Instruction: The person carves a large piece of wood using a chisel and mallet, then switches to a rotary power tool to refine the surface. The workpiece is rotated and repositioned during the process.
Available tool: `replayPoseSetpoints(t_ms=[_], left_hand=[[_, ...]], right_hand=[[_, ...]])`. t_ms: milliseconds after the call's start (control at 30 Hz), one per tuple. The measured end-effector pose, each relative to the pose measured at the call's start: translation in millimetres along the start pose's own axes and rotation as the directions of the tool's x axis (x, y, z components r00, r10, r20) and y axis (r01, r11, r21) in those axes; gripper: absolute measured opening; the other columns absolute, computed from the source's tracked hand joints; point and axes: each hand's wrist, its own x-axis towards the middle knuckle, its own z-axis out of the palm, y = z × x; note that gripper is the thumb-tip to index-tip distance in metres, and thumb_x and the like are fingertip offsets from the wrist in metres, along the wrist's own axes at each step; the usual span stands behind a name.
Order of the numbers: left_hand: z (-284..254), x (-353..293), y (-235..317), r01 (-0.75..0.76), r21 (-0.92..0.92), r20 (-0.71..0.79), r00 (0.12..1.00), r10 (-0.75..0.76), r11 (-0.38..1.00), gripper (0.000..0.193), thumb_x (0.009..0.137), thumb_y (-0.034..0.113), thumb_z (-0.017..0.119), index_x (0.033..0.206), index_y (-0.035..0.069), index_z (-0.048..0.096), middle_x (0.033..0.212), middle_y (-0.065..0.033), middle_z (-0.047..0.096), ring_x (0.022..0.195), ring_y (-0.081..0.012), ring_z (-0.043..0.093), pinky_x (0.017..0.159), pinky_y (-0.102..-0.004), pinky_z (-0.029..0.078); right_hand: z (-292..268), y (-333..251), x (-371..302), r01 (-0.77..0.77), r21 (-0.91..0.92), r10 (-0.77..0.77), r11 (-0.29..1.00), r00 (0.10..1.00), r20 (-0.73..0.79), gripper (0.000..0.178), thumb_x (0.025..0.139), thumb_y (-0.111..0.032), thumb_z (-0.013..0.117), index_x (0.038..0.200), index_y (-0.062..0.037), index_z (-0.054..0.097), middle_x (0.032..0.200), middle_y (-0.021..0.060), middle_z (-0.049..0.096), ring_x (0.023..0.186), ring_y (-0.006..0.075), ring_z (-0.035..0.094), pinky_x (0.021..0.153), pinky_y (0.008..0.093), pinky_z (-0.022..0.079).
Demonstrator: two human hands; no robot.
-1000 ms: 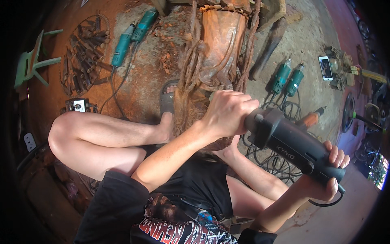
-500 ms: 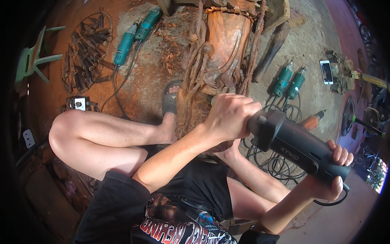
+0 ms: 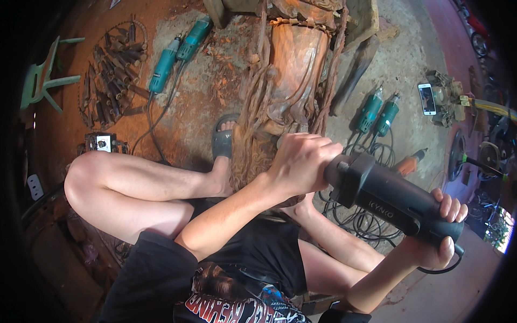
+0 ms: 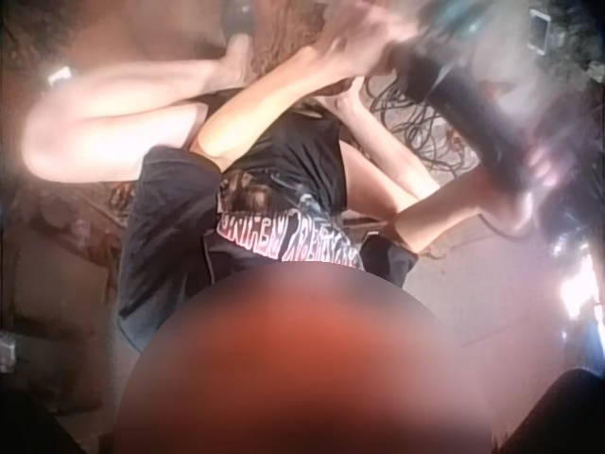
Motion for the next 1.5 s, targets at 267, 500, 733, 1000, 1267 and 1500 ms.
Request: replayPoseSetpoints(t_ms=[267, 500, 733, 1000, 1267, 1500], left_hand=[[2, -1, 0, 0.005, 0.002, -0.004, 1.0, -0.005, 1.0, 0.021, 0.056, 0.006, 0.073, 0.071, 0.007, 0.058, 0.067, -0.0094, 0.062, 0.067, -0.0311, 0.066, 0.06, -0.0416, 0.052], [0, -1, 1, 0.003, 0.007, -0.021, 1.0, -0.003, 1.0, 0.022, 0.054, 0.006, 0.073, 0.07, 0.007, 0.058, 0.066, -0.0084, 0.062, 0.066, -0.03, 0.066, 0.06, -0.041, 0.052], [-2, -3, 3, -0.003, 0.011, -0.026, 1.0, 0.003, 1.0, 0.023, 0.053, 0.005, 0.073, 0.071, 0.007, 0.059, 0.066, -0.0083, 0.061, 0.065, -0.0299, 0.065, 0.059, -0.0407, 0.052], [-4, -4, 3, -0.012, 0.022, -0.031, 0.999, 0.012, 1.0, 0.024, 0.052, 0.005, 0.073, 0.071, 0.007, 0.059, 0.066, -0.0081, 0.061, 0.066, -0.0301, 0.066, 0.059, -0.0409, 0.052], [-6, -5, 4, -0.001, 0.023, -0.018, 1.0, 0.001, 1.0, 0.024, 0.053, 0.006, 0.074, 0.07, 0.008, 0.057, 0.066, -0.0076, 0.061, 0.066, -0.03, 0.066, 0.06, -0.0409, 0.051], [-6, -4, 4, -0.014, 0.046, -0.026, 1.0, 0.015, 0.999, 0.022, 0.057, 0.01, 0.074, 0.07, 0.009, 0.057, 0.066, -0.0066, 0.06, 0.065, -0.0284, 0.065, 0.058, -0.0403, 0.051]], right_hand=[[3, -1, -1, 0.004, 0.004, -0.004, 1.0, 1.0, 0.007, 0.047, 0.065, -0.018, 0.07, 0.101, -0.0092, 0.041, 0.091, 0.0035, 0.044, 0.093, 0.0196, 0.049, 0.106, 0.0429, 0.031], [6, -1, -1, 0.005, 0.011, -0.005, 1.0, 1.0, 0.01, 0.047, 0.066, -0.017, 0.069, 0.102, -0.0094, 0.041, 0.092, 0.0036, 0.044, 0.093, 0.0195, 0.049, 0.106, 0.0427, 0.031], [8, -3, -3, -0.001, 0.024, 0.001, 1.0, 1.0, 0.015, 0.047, 0.065, -0.017, 0.069, 0.102, -0.0096, 0.041, 0.092, 0.0037, 0.044, 0.093, 0.0197, 0.049, 0.106, 0.0428, 0.031], [7, -2, -5, 0.004, 0.016, -0.005, 1.0, 1.0, 0.012, 0.047, 0.066, -0.018, 0.069, 0.103, -0.0097, 0.041, 0.092, 0.0036, 0.044, 0.094, 0.0196, 0.049, 0.107, 0.0432, 0.031], [6, -1, -3, 0.0, 0.01, 0.0, 1.0, 1.0, 0.007, 0.048, 0.065, -0.018, 0.069, 0.103, -0.0098, 0.04, 0.092, 0.0031, 0.044, 0.094, 0.0195, 0.049, 0.106, 0.043, 0.032], [3, 2, -5, 0.045, 0.04, -0.044, 0.998, 0.999, -0.024, 0.047, 0.063, -0.02, 0.069, 0.1, -0.01, 0.041, 0.09, 0.0029, 0.045, 0.091, 0.0184, 0.049, 0.104, 0.0402, 0.033]])
